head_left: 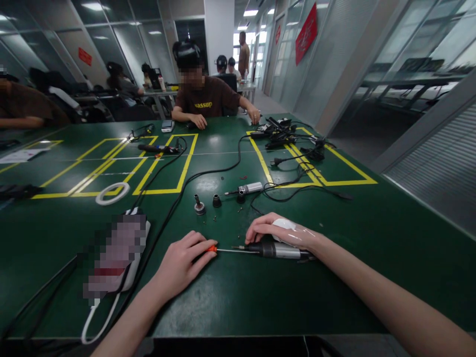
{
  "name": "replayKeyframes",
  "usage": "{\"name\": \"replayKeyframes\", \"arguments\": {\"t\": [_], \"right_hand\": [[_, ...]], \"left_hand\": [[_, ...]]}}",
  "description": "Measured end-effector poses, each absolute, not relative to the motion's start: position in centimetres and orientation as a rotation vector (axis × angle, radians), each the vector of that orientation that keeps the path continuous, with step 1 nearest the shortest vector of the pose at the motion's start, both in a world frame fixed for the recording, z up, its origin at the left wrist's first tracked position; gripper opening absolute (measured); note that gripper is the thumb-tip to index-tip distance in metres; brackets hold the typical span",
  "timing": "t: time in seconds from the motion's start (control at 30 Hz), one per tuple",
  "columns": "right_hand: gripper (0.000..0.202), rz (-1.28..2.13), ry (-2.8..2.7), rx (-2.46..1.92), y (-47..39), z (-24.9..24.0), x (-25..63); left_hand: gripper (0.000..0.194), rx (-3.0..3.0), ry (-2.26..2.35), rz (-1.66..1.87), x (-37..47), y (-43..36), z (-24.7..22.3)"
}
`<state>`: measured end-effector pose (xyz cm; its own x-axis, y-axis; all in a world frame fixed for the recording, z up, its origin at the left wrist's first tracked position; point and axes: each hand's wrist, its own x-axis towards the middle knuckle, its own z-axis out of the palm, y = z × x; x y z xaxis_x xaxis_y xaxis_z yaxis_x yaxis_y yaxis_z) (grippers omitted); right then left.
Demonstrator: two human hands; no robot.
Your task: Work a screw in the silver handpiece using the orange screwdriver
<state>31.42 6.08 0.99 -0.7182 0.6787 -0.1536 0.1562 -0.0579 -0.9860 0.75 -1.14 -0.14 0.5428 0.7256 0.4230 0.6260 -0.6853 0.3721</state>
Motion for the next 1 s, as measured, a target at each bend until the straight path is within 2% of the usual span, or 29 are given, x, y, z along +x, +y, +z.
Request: {"name": "replayKeyframes", "arguments": {"t": [0.23,0.37,0.7,1.0], "right_hand": [[0.045,1.822,-1.840,-0.891,5.94,0.97,31.36],[0.044,1.830,-1.844,-0.881,6.05,0.86,31.45],[0.039,1.786,-1.872,-0.894,6.02,1.13,31.58],[0.037,1.820,-1.830,-0.894,6.17,1.04,31.41]], "left_hand": [[0.020,2.496,1.197,0.828,0.80,-1.54,-0.20],[0.008,2.480,1.160,0.825,0.76,-1.52,0.00],[0.018,2.554,1.131,0.817,1.05,-1.19,0.50],[0.015,2.502,1.153,0.794,0.91,-1.33,0.29]]}}
